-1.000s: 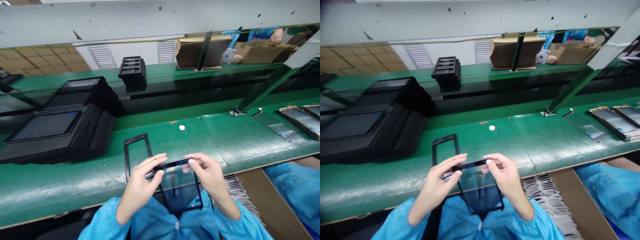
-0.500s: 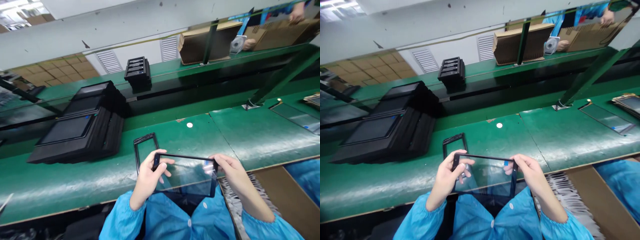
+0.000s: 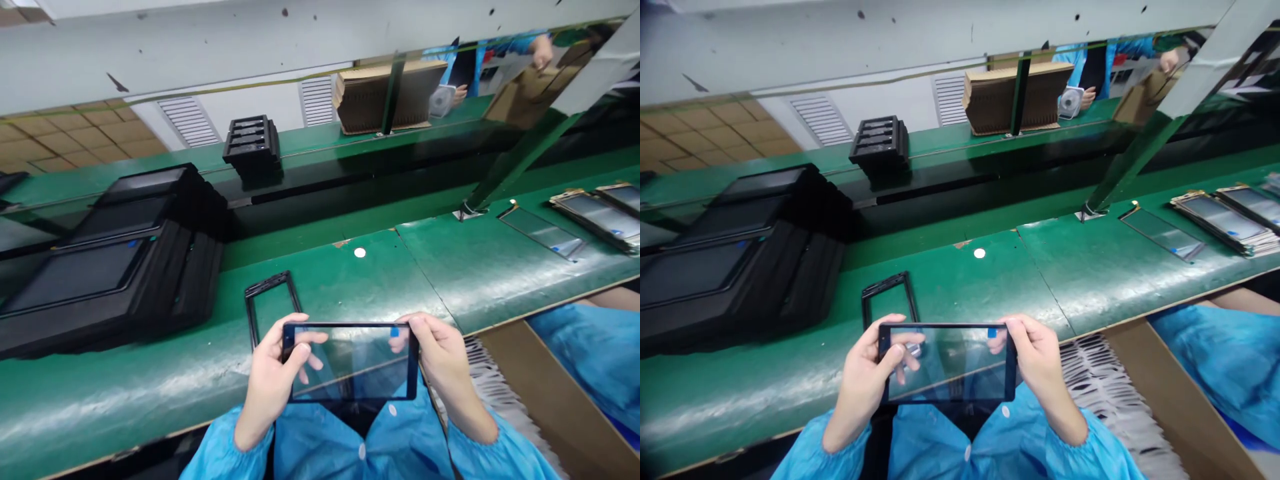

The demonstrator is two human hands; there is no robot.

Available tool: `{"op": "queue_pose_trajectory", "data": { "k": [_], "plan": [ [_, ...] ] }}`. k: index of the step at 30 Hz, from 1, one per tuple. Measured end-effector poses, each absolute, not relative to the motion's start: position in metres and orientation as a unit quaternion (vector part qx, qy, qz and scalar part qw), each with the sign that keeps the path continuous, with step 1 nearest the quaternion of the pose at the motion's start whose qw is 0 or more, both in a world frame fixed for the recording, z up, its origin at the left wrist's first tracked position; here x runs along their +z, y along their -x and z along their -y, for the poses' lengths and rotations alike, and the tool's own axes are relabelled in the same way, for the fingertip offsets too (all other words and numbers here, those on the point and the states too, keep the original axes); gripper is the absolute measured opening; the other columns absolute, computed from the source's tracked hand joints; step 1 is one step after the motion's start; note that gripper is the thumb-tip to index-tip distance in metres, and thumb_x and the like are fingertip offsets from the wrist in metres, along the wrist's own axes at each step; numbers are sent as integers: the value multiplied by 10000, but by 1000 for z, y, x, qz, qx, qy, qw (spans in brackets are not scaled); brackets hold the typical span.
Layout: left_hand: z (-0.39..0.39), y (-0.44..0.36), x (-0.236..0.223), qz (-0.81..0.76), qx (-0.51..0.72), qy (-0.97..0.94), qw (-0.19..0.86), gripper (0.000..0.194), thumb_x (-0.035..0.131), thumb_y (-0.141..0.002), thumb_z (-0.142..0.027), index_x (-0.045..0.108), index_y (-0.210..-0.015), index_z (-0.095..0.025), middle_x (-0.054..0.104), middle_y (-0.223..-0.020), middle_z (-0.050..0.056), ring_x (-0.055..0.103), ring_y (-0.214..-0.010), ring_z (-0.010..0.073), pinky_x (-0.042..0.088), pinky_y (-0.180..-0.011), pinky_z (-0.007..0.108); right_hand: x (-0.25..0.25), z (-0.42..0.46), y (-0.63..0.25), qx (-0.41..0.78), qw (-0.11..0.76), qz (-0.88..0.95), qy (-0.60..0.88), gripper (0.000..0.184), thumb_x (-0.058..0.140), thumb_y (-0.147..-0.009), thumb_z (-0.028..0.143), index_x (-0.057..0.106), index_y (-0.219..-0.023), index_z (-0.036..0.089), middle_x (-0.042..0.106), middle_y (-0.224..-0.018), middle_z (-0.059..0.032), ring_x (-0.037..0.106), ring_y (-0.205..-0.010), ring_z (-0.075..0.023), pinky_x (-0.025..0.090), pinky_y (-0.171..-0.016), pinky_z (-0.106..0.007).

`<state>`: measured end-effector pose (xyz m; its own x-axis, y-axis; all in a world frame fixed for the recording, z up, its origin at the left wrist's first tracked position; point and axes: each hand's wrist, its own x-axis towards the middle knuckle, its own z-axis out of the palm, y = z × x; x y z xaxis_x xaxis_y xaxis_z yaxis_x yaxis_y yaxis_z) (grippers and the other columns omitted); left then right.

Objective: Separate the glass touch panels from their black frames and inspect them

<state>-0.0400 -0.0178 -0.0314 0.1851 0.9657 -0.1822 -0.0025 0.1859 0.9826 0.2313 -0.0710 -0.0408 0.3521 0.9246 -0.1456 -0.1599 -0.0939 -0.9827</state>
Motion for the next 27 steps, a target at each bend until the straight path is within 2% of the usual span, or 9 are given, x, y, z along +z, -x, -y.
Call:
{"op": "queue_pose_trajectory", "data": {
  "k": [3,5,8,10,12,15,20,24,27],
  "plan": [
    [16,40,-39,-504,401,-523,558,524,673,-966,-463,502,-1376,-184,813,-1055,149,761,-627,215,575,-461,275,-40,72,-232,485,576,350,557,392,688,-952,573,793,-1034,204,825,-723,-60,795,-626,-202,644,-635,-259],
    [13,37,-38,-522,407,-597,453,609,623,-1002,-406,397,-1531,-208,725,-1330,197,797,-941,274,667,-733,401,-39,72,-231,480,556,377,564,347,740,-932,506,777,-1093,201,839,-776,-70,804,-638,-208,652,-655,-272],
    [3,25,-23,-491,362,-757,232,676,644,-992,-312,378,-1611,-267,522,-1603,154,533,-1447,335,368,-1227,623,-37,72,-225,437,547,397,594,303,763,-911,464,777,-1051,195,838,-762,-78,799,-603,-216,655,-634,-280],
    [-6,16,-11,-418,284,-843,185,450,648,-997,-287,612,-1446,-288,660,-1475,85,545,-1430,318,196,-1291,655,-38,73,-221,419,546,400,606,307,756,-912,469,780,-1048,194,836,-751,-80,802,-605,-226,658,-629,-287],
    [-14,9,-1,-354,227,-881,218,214,620,-1021,-268,763,-1180,-278,803,-1201,27,691,-1221,266,229,-1289,624,-39,75,-219,416,538,401,614,312,746,-921,474,781,-1064,198,836,-752,-79,809,-625,-236,662,-632,-294],
    [-19,4,4,-336,220,-877,265,206,600,-1032,-261,799,-984,-233,836,-987,16,756,-968,234,418,-1191,542,-40,77,-220,417,527,401,622,326,741,-923,488,789,-1067,200,839,-770,-82,815,-653,-252,668,-643,-314],
    [-9,4,4,-354,234,-845,326,297,564,-1036,-280,796,-1220,-264,825,-1143,64,769,-1043,273,583,-936,385,-34,68,-218,476,498,437,577,461,721,-927,526,783,-1240,193,845,-812,-71,812,-711,-247,670,-778,-377],
    [-1,3,-2,-378,223,-729,526,369,508,-1065,-358,756,-1320,-257,836,-950,56,792,-766,220,592,-725,296,-30,59,-214,577,471,434,507,510,711,-934,567,766,-1308,225,856,-977,-95,818,-883,-266,647,-887,-408],
    [5,7,-10,-422,282,-566,650,468,557,-1032,-475,719,-1339,-161,830,-1019,141,799,-733,227,567,-582,255,-34,57,-214,593,500,364,516,501,695,-938,601,804,-1235,213,852,-998,-126,823,-885,-289,659,-833,-401]
  ]
}}
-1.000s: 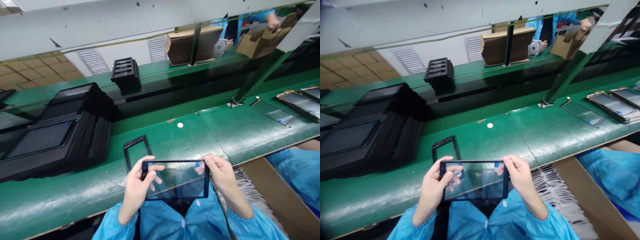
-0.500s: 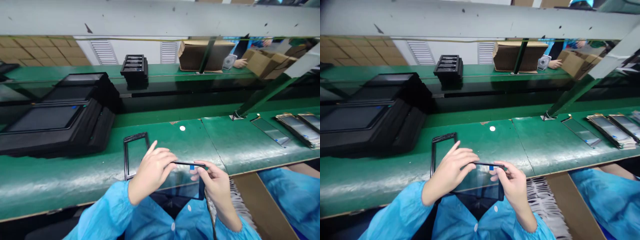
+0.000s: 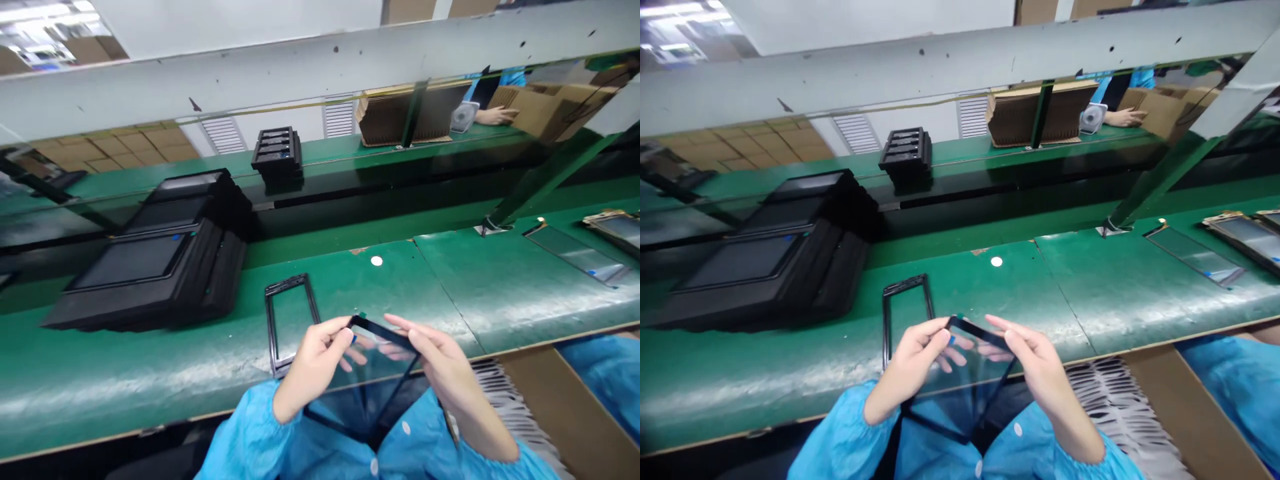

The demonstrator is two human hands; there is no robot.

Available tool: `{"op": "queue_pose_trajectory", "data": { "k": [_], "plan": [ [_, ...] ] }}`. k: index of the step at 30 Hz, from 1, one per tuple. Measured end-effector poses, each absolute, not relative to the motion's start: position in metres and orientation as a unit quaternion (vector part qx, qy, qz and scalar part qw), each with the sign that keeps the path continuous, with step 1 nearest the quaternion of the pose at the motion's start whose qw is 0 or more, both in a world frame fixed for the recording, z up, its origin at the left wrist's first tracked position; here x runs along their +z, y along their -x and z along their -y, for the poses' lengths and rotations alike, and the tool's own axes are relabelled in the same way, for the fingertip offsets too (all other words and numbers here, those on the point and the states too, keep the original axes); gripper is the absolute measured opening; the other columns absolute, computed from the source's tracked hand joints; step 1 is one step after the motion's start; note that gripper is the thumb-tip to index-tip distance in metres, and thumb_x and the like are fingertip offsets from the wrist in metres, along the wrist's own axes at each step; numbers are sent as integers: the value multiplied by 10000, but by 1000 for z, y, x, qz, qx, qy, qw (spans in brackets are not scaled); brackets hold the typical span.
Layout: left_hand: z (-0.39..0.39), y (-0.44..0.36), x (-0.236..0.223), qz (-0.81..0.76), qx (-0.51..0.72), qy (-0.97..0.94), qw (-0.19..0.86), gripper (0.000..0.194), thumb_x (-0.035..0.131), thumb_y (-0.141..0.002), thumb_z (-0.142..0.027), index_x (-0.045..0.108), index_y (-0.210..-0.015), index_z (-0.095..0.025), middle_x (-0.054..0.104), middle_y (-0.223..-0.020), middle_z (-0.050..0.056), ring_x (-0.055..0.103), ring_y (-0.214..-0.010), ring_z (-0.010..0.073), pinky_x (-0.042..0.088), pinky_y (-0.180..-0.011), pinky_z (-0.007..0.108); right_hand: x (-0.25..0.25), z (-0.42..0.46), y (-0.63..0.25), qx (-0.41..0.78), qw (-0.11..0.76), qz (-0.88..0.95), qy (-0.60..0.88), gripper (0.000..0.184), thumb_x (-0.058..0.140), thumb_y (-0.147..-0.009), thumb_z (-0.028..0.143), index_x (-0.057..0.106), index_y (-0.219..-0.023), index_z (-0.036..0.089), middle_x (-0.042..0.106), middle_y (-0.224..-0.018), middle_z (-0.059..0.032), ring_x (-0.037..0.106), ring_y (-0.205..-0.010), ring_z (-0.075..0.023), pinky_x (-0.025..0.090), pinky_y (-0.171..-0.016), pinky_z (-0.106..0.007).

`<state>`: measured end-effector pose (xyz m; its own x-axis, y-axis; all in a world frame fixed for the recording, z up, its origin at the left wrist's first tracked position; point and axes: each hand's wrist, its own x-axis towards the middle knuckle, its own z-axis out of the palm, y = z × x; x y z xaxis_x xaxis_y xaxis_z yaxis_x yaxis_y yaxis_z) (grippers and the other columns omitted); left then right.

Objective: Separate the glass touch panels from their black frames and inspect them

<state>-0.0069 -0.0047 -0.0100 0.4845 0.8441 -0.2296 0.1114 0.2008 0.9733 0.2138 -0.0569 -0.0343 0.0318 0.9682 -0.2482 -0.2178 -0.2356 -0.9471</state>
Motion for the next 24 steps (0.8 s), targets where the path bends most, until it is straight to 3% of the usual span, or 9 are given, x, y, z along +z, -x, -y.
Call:
{"op": "queue_pose_trajectory", "data": {
  "k": [4,9,13,16,18,19,21,24],
  "plan": [
    [13,12,-10,-433,329,-463,701,687,701,-930,-584,634,-1429,-117,818,-1071,219,820,-800,263,603,-606,260,-39,54,-211,583,533,321,523,486,722,-905,631,842,-1097,201,844,-803,-120,823,-773,-281,661,-704,-339],
    [20,11,-10,-430,344,-448,704,696,715,-924,-591,642,-1428,-118,812,-1091,235,825,-842,290,629,-638,280,-34,52,-206,558,574,321,506,476,717,-901,642,837,-933,183,839,-779,-110,797,-627,-258,660,-647,-336],
    [20,13,-19,-439,359,-448,691,660,663,-968,-551,618,-1452,-104,803,-1114,245,819,-789,296,634,-611,313,-30,57,-207,509,564,385,524,468,615,-988,606,811,-939,184,838,-783,-99,806,-666,-264,663,-668,-352],
    [17,14,-15,-458,364,-541,604,515,618,-1008,-423,627,-1468,-192,715,-1376,200,792,-1038,305,650,-831,376,-28,57,-203,486,537,431,539,439,567,-1025,560,802,-958,195,840,-796,-83,809,-699,-252,659,-692,-342],
    [13,13,-6,-450,328,-655,510,552,674,-960,-315,600,-1506,-286,647,-1494,121,722,-1214,303,590,-1004,401,-26,54,-197,495,495,479,529,391,574,-1031,507,817,-962,208,835,-782,-61,805,-712,-236,649,-718,-329],
    [11,12,-2,-436,289,-707,476,610,706,-921,-267,588,-1516,-322,666,-1476,91,712,-1229,302,567,-1036,405,-26,52,-194,507,475,499,518,345,606,-1016,477,827,-962,218,833,-780,-48,803,-719,-229,645,-729,-322],
    [6,10,4,-409,199,-759,466,656,716,-884,-212,588,-1512,-351,786,-1272,58,772,-1071,282,580,-983,396,-26,47,-194,526,471,503,499,255,694,-960,446,841,-962,238,841,-818,-36,804,-752,-225,644,-751,-318],
    [-1,14,0,-431,171,-694,551,529,624,-950,-218,603,-1471,-309,841,-1015,39,796,-805,214,610,-785,315,-34,42,-211,481,569,405,529,293,735,-928,499,831,-1038,244,853,-1025,-70,810,-959,-249,640,-890,-359]
  ]
}}
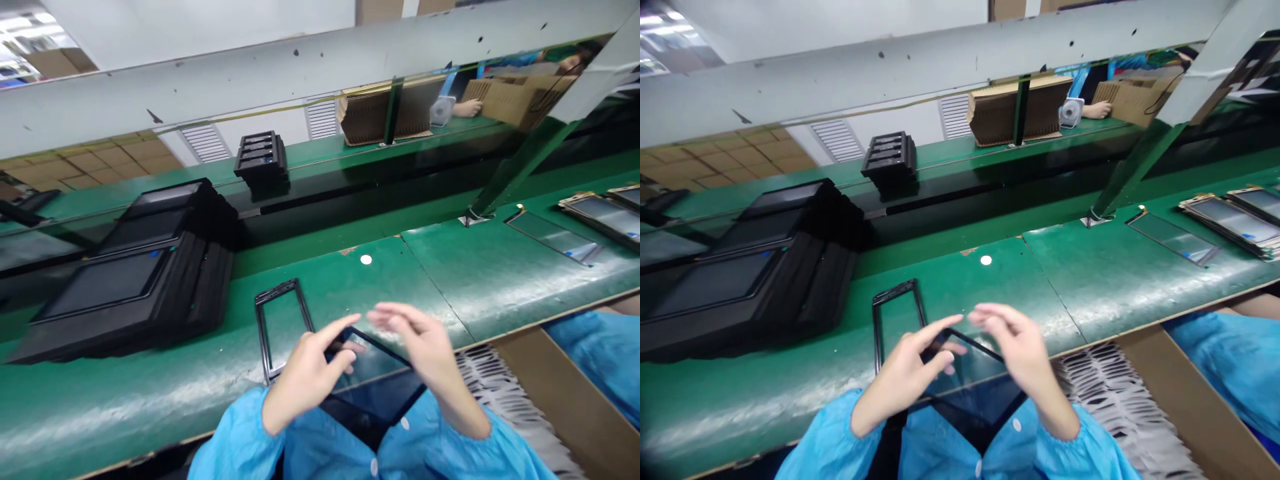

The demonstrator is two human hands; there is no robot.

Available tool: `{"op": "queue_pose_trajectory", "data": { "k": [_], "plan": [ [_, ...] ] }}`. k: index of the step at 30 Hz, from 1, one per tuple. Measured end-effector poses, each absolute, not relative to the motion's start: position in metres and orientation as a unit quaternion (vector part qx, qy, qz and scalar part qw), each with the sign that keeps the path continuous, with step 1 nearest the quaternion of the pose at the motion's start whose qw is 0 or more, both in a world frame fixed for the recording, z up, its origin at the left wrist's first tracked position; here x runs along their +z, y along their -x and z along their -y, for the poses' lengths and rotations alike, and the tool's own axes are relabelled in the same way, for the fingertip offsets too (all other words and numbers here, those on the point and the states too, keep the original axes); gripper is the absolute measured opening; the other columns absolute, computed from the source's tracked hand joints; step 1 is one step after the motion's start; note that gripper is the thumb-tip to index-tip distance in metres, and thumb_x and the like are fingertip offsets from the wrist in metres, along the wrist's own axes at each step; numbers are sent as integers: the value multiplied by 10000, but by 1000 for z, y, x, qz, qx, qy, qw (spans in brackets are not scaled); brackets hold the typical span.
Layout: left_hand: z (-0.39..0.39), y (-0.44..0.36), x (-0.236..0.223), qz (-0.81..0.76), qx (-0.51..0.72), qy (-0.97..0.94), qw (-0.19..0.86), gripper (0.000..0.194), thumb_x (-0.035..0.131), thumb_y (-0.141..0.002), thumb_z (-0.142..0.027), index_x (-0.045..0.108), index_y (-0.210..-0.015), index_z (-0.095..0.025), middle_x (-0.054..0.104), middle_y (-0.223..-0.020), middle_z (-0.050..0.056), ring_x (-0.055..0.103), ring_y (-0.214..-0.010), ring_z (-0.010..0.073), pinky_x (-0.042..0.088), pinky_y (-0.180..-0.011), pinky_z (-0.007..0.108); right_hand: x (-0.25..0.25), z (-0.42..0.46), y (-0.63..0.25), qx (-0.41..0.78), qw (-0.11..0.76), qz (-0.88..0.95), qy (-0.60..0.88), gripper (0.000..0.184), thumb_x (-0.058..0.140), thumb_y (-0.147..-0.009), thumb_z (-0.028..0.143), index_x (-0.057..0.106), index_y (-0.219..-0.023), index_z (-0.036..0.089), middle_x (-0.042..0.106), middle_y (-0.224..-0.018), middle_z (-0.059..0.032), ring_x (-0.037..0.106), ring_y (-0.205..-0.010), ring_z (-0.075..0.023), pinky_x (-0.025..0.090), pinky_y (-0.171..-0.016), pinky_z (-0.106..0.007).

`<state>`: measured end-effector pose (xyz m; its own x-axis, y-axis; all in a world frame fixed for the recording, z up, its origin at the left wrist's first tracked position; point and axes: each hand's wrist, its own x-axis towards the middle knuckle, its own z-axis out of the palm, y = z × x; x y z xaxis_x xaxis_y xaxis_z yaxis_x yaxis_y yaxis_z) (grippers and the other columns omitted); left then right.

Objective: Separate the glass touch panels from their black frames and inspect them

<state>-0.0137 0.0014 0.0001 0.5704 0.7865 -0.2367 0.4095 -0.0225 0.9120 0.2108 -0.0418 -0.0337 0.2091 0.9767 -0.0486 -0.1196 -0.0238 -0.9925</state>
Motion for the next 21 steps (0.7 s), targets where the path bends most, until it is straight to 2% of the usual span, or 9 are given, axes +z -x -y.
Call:
{"op": "queue_pose_trajectory", "data": {
  "k": [3,6,11,13,15,17,18,19,21],
  "plan": [
    [-5,24,-15,-467,252,-570,628,426,630,-982,-338,583,-1388,-218,824,-1054,106,789,-753,202,569,-582,242,-48,45,-237,455,588,349,570,438,700,-929,607,818,-1082,214,832,-1136,-128,793,-1063,-293,620,-973,-432],
    [-3,30,-27,-468,325,-510,645,490,695,-953,-449,547,-1331,-175,813,-1047,154,788,-726,220,565,-530,244,-60,56,-250,524,544,344,558,526,642,-936,665,811,-1111,198,843,-1051,-149,823,-912,-319,655,-869,-454],
    [6,28,-32,-474,353,-494,638,510,704,-951,-463,527,-1332,-174,808,-1053,167,783,-694,228,573,-520,262,-58,70,-241,499,571,320,568,394,806,-845,533,792,-1066,207,844,-825,-93,804,-638,-269,665,-683,-370],
    [7,26,-27,-482,363,-535,591,492,673,-975,-426,525,-1386,-200,762,-1241,192,799,-807,247,622,-617,314,-52,71,-237,489,566,314,585,365,836,-813,515,794,-1000,204,840,-800,-93,798,-606,-268,664,-619,-356],
    [6,25,-19,-495,378,-630,464,519,668,-975,-351,529,-1464,-245,589,-1529,193,748,-1145,306,634,-894,427,-47,70,-235,486,559,317,593,365,835,-807,529,801,-967,203,836,-778,-97,796,-594,-274,668,-589,-357],
    [0,23,-8,-470,355,-747,308,528,679,-959,-279,582,-1478,-296,493,-1633,126,562,-1423,342,449,-1181,549,-43,70,-232,485,557,324,591,363,839,-803,534,808,-956,207,834,-765,-95,793,-580,-270,672,-576,-354],
    [-3,21,-3,-440,322,-799,254,498,682,-958,-267,627,-1450,-315,552,-1590,99,531,-1450,343,347,-1245,590,-41,70,-231,487,556,326,589,358,842,-804,532,810,-954,208,834,-764,-93,793,-577,-267,673,-573,-349],
    [-7,20,2,-404,284,-839,226,439,677,-967,-267,678,-1402,-329,657,-1483,81,580,-1402,335,295,-1266,612,-40,70,-230,489,555,327,588,358,846,-802,532,810,-949,209,834,-762,-93,792,-572,-265,674,-567,-345],
    [-15,17,9,-344,226,-883,226,315,642,-1002,-286,758,-1292,-327,811,-1192,55,736,-1157,298,359,-1231,597,-37,71,-228,493,548,326,593,369,850,-800,537,806,-950,204,835,-762,-96,792,-571,-264,677,-566,-345]
  ]
}}
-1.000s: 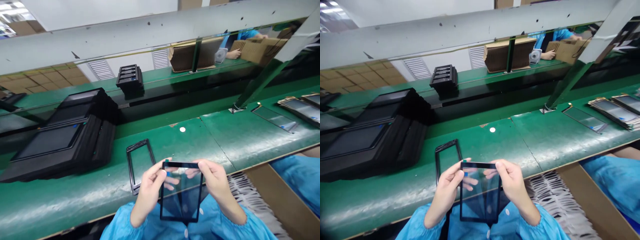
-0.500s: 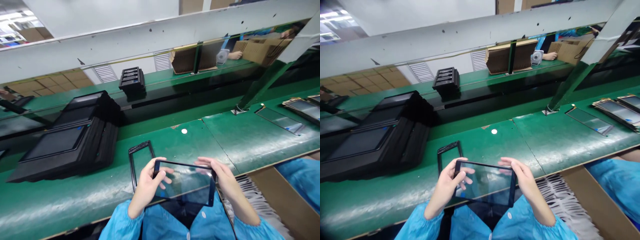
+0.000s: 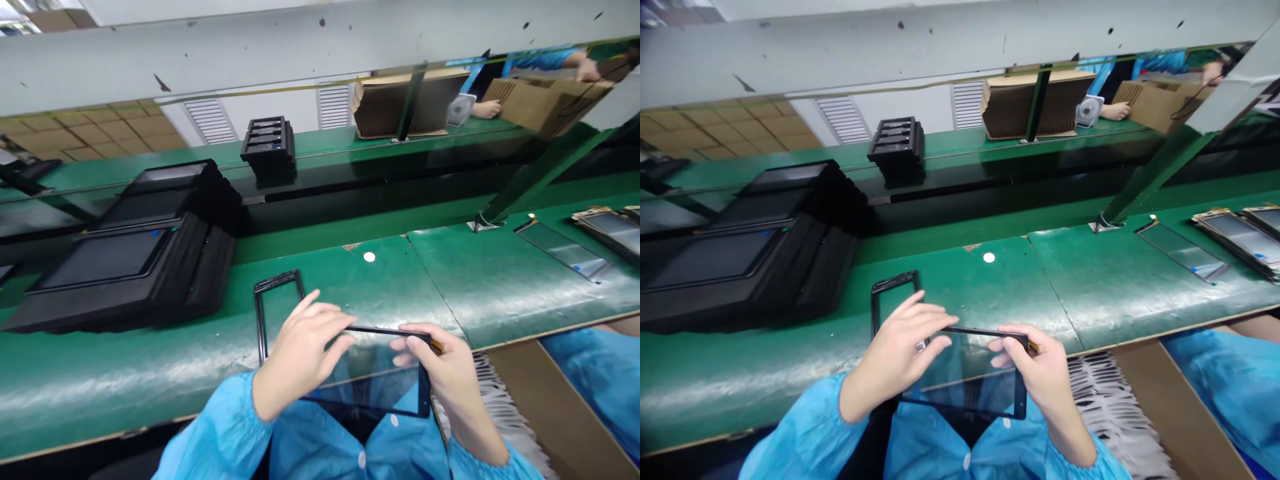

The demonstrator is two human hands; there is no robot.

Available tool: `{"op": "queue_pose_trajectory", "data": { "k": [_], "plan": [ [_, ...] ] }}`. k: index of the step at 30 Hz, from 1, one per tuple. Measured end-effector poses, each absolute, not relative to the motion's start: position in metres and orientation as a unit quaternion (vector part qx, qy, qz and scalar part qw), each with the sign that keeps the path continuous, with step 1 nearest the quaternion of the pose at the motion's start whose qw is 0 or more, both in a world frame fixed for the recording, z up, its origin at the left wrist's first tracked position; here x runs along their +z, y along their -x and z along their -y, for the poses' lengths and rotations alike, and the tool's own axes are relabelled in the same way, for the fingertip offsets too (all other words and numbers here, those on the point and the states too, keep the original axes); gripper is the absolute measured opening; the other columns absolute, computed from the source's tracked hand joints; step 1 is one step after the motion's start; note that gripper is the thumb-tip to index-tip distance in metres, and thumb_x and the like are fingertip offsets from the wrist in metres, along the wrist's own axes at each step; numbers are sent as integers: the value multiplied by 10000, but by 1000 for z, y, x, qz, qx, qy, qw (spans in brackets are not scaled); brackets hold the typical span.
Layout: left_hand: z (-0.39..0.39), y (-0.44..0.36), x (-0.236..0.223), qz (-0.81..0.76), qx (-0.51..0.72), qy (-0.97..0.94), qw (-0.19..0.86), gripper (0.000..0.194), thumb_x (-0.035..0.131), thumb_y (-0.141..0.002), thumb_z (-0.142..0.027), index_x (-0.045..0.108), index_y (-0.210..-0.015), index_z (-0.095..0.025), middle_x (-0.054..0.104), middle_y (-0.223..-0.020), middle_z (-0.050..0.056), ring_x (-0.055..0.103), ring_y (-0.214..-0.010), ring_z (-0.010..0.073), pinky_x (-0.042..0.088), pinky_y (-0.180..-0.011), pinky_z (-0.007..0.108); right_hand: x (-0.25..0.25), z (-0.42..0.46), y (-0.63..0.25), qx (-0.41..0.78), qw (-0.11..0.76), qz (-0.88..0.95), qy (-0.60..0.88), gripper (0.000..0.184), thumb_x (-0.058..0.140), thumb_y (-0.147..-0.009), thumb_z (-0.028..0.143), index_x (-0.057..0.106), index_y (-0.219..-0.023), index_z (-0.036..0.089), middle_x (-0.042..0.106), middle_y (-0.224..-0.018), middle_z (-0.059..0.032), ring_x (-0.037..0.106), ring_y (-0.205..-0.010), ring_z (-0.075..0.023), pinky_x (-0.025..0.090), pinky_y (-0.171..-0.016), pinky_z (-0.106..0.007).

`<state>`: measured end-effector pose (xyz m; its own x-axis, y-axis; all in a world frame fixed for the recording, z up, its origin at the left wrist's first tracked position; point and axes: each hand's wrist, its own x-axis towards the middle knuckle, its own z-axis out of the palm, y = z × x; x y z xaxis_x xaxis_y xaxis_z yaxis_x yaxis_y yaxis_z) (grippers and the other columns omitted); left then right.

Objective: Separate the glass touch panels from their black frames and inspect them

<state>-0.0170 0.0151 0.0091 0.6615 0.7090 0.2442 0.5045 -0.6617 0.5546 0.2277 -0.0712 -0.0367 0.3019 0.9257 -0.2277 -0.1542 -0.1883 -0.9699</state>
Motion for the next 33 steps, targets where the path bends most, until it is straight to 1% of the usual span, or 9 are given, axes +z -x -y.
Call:
{"op": "queue_pose_trajectory", "data": {
  "k": [3,5,13,16,19,23,26,30,33],
  "plan": [
    [-22,15,12,-328,199,-887,255,284,571,-1045,-310,809,-1195,-271,844,-1021,68,792,-888,266,585,-954,457,-34,74,-227,492,536,328,602,394,852,-794,554,800,-944,193,831,-747,-106,789,-563,-268,670,-541,-342],
    [-22,14,12,-336,195,-882,267,298,557,-1051,-322,823,-1166,-252,843,-1027,83,793,-876,272,604,-821,394,-35,75,-227,491,536,326,604,386,848,-799,553,800,-935,196,828,-740,-106,787,-563,-266,663,-528,-332],
    [-12,5,17,-338,172,-852,361,449,672,-960,-346,712,-1394,-233,798,-1104,113,755,-996,283,583,-895,351,-50,48,-209,603,463,392,518,396,853,-793,580,831,-1012,251,846,-842,-105,801,-599,-287,681,-562,-367],
    [-24,20,24,-397,262,-765,435,530,732,-907,-296,678,-1432,-245,754,-1009,74,714,-895,234,574,-831,321,-51,33,-199,661,464,414,419,618,814,-813,653,723,-1324,316,846,-1042,-136,830,-864,-351,699,-773,-466],
    [-34,39,32,-426,443,-595,518,318,744,-902,-301,750,-1205,-206,658,-875,25,659,-776,179,559,-713,284,-53,22,-186,652,481,467,354,709,806,-835,631,616,-1453,341,772,-1290,-160,749,-1162,-380,649,-947,-521],
    [-39,55,36,-382,588,-422,575,301,826,-860,-429,675,-922,-176,619,-831,8,670,-732,160,570,-743,307,-53,9,-157,501,493,566,430,336,732,-945,477,786,-1188,251,820,-1170,-126,801,-1047,-321,667,-926,-409],
    [-35,70,39,-399,593,-373,592,420,830,-858,-492,721,-1142,-203,717,-1164,101,715,-1070,235,530,-999,380,-54,0,-143,273,509,668,470,216,681,-979,335,831,-1099,236,849,-1056,-70,831,-929,-276,682,-888,-336],
    [-21,98,55,-396,502,-367,676,633,699,-922,-600,583,-1450,-270,631,-1467,183,729,-1174,327,583,-919,441,-58,-15,-141,2,473,779,411,555,494,-964,50,683,-1427,289,755,-1343,-1,766,-1155,-259,602,-1060,-380],
    [-13,119,65,-432,429,-412,678,671,765,-884,-313,500,-1500,-294,650,-1455,182,812,-927,288,626,-708,357,-58,-24,-132,-62,417,826,375,734,407,-957,-5,462,-1608,327,665,-1479,16,663,-1328,-256,545,-1124,-404]
  ]
}}
